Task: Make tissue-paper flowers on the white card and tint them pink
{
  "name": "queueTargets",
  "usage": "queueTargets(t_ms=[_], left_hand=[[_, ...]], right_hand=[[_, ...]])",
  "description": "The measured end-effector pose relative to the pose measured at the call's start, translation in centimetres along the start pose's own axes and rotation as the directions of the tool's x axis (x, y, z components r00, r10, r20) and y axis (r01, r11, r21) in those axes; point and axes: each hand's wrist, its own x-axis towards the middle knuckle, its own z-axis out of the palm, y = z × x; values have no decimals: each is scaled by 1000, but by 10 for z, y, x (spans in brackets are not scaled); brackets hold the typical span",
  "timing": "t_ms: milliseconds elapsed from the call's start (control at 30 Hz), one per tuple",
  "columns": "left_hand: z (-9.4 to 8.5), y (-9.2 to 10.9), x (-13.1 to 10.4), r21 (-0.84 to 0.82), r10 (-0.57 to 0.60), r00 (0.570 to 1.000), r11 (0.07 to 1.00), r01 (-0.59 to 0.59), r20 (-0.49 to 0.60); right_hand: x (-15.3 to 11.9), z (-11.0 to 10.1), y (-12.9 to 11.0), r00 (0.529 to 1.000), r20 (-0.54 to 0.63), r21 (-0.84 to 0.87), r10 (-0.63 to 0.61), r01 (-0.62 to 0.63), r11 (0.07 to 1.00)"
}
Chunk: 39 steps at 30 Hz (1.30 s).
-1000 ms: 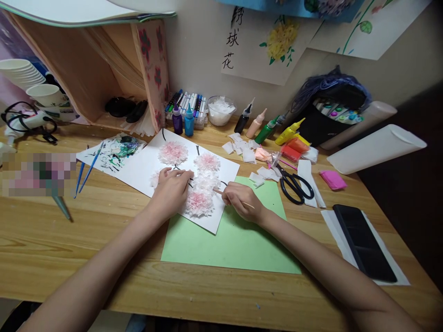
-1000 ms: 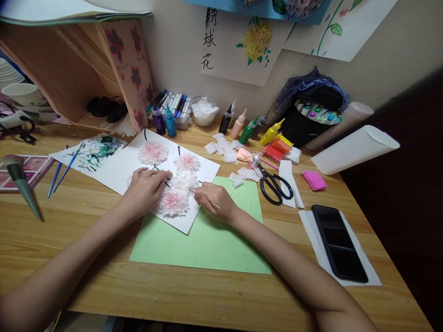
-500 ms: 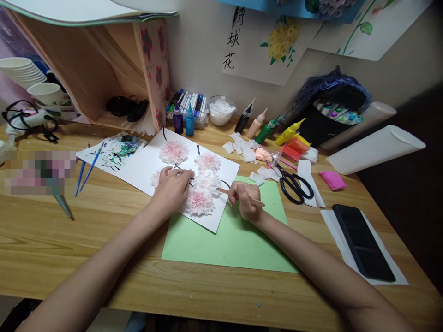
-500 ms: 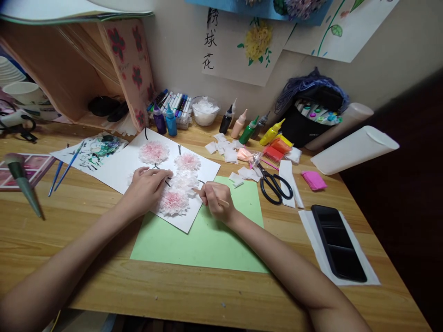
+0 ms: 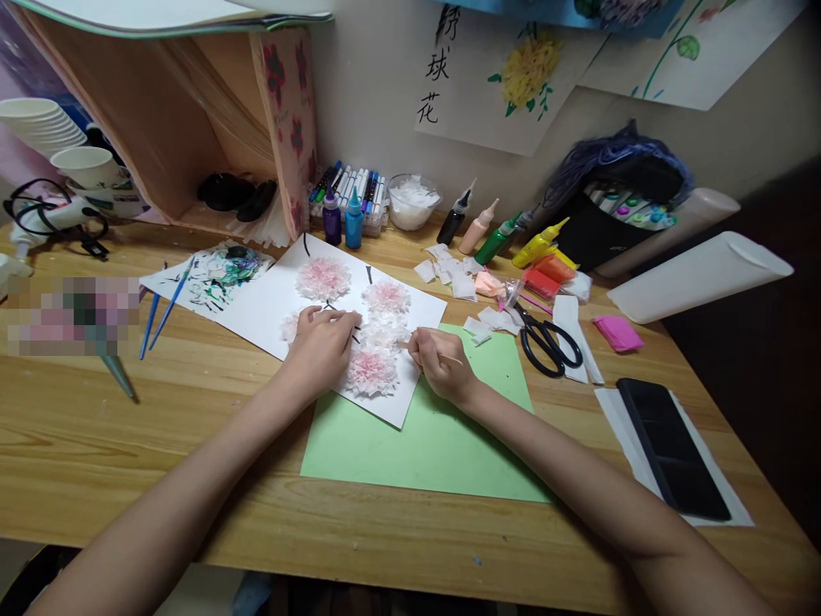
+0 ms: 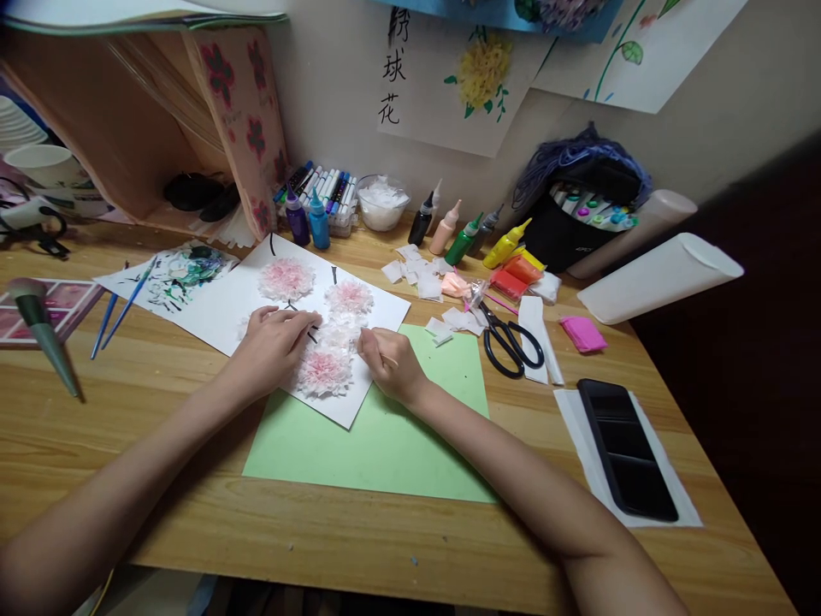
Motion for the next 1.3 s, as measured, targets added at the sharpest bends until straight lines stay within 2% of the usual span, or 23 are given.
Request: queueTargets(t_ms=[100,167,267,433,600,733,800,867,933,1033,1133,1200,1300], left_hand=[[0,0,0,-1,2,1000,1000,-2,5],[-1,0,0,8,2,1000,1000,-2,13],[-1,1,0,14,0,1000,1000,-1,12],[0,0,0,13,3,1000,1000,-3,1],[1,0,0,24,9,1000,1000,-9,-5],[1,1,-1,34,7,1000,999,-6,-11],[1,1,0,35,8,1000,999,-7,-10],[1,1,0,35,9,1000,999,-9,-7],[1,0,0,37,10,1000,999,-10,-2],[1,0,0,40,10,1000,999,-10,2],[1,0,0,36,7,1000,999,-8,3],[0,1,0,31,4,1000,999,-4,5],[-1,2,0,28,-4,1000,1000,3,13]], right_hand=[[-1,0,2,982,-35,177,185,-176,968],[-4,-2,5,966,-80,275,245,-215,937],[-11,-4,8,977,-129,261,170,-132,956],[-14,-2,8,998,-36,92,-51,54,994],[-10,0,10,996,-4,20,-89,89,996],[-9,1,9,995,-37,16,-91,91,996],[-9,3,6,998,-64,49,-23,26,998],[-7,5,3,990,-75,128,121,-110,986],[-1,7,-1,959,-86,229,269,-243,943],[10,6,-3,912,-96,350,399,-344,871],[17,1,-1,890,-11,443,456,-405,800],[14,-4,1,891,26,491,453,-406,770],[2,-10,4,915,-17,506,404,-340,792]])
